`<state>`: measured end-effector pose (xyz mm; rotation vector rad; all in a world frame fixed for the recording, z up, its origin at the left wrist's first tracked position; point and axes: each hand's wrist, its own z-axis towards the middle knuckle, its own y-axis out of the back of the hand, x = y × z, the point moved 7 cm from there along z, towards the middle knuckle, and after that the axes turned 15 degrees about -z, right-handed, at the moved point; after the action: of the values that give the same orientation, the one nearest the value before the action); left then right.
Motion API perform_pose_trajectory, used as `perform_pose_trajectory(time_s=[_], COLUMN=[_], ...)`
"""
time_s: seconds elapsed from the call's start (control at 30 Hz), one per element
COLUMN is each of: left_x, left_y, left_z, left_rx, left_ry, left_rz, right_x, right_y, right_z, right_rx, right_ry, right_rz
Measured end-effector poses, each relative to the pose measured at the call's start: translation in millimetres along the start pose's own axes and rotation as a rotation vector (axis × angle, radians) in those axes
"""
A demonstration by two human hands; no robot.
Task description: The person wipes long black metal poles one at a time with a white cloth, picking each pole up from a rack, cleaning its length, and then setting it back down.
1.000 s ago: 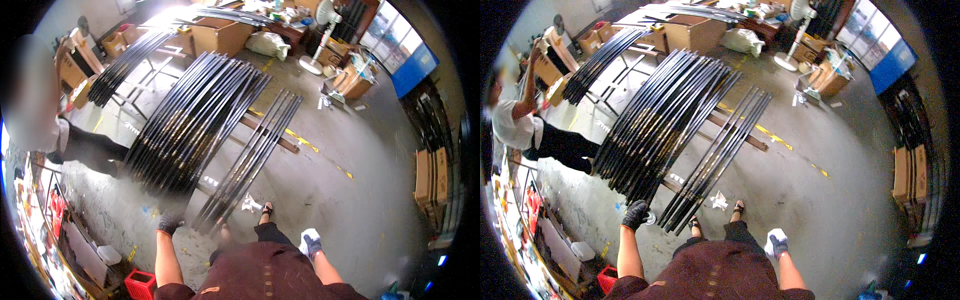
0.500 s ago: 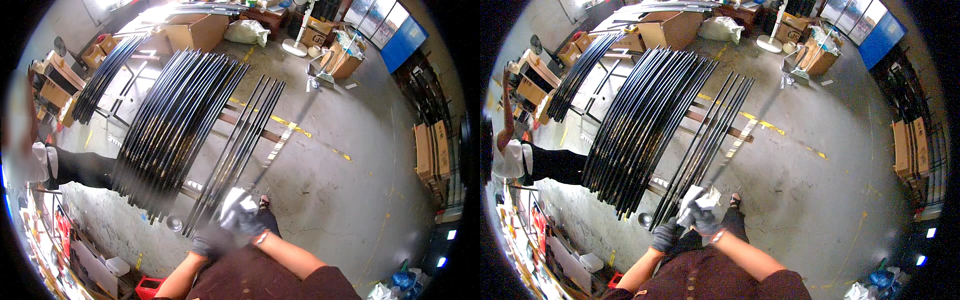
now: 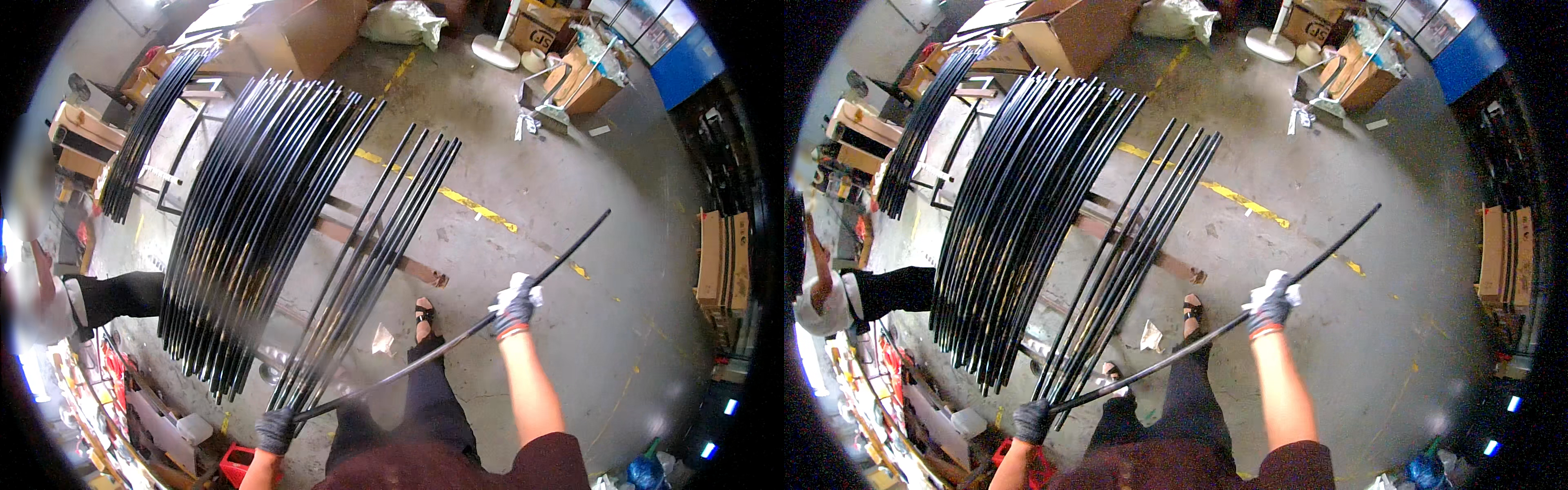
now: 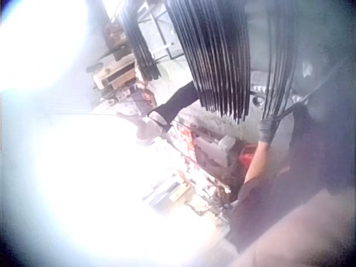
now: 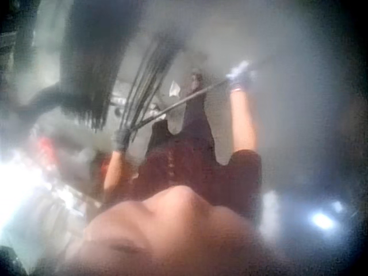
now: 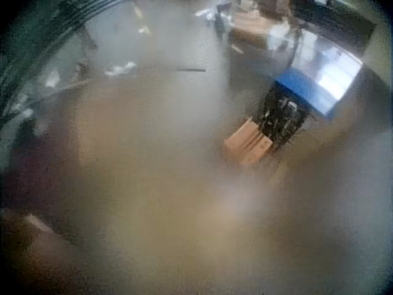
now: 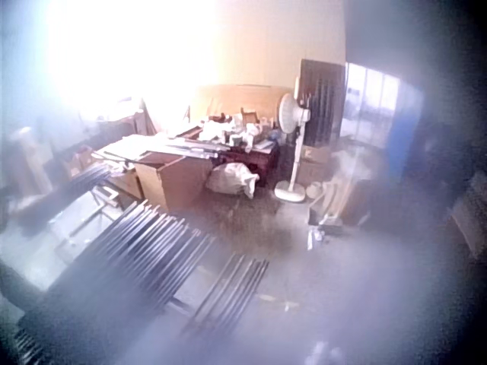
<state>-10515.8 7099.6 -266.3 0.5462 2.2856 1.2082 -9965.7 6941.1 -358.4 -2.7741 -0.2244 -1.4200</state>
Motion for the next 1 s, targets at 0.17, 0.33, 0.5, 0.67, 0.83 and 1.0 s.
perform_pose_trajectory(time_s=[0.17,0.33,0.5,0.67,0.83,1.0], left_x=[66.2,111.6,100.2,95.2,91.0,56.0], left_y=[20.9,24.1,11.8,15.5,14.4,-4.1], left_z=[-22.8,-63.4,-73.4,-74.4,-63.1,-55.2], left_rx=[-0.011,0.049,0.272,0.401,0.526,0.699], left_ry=[0.291,0.587,0.681,0.698,0.674,0.596], left_rz=[0.107,0.085,0.037,0.006,-0.028,-0.105], right_x=[91.2,116.1,132.6,144.6,154.4,196.1], right_y=[32.4,68.6,35.7,16.5,5.9,-43.9], right_z=[137.6,265.3,279.0,288.5,299.7,296.7], right_rx=[0.128,-0.041,-0.019,-0.075,-0.121,0.279], right_ry=[-0.146,-0.148,-0.125,-0.136,-0.115,-0.095], right_rz=[-0.02,-0.074,-0.112,-0.186,-0.199,0.128])
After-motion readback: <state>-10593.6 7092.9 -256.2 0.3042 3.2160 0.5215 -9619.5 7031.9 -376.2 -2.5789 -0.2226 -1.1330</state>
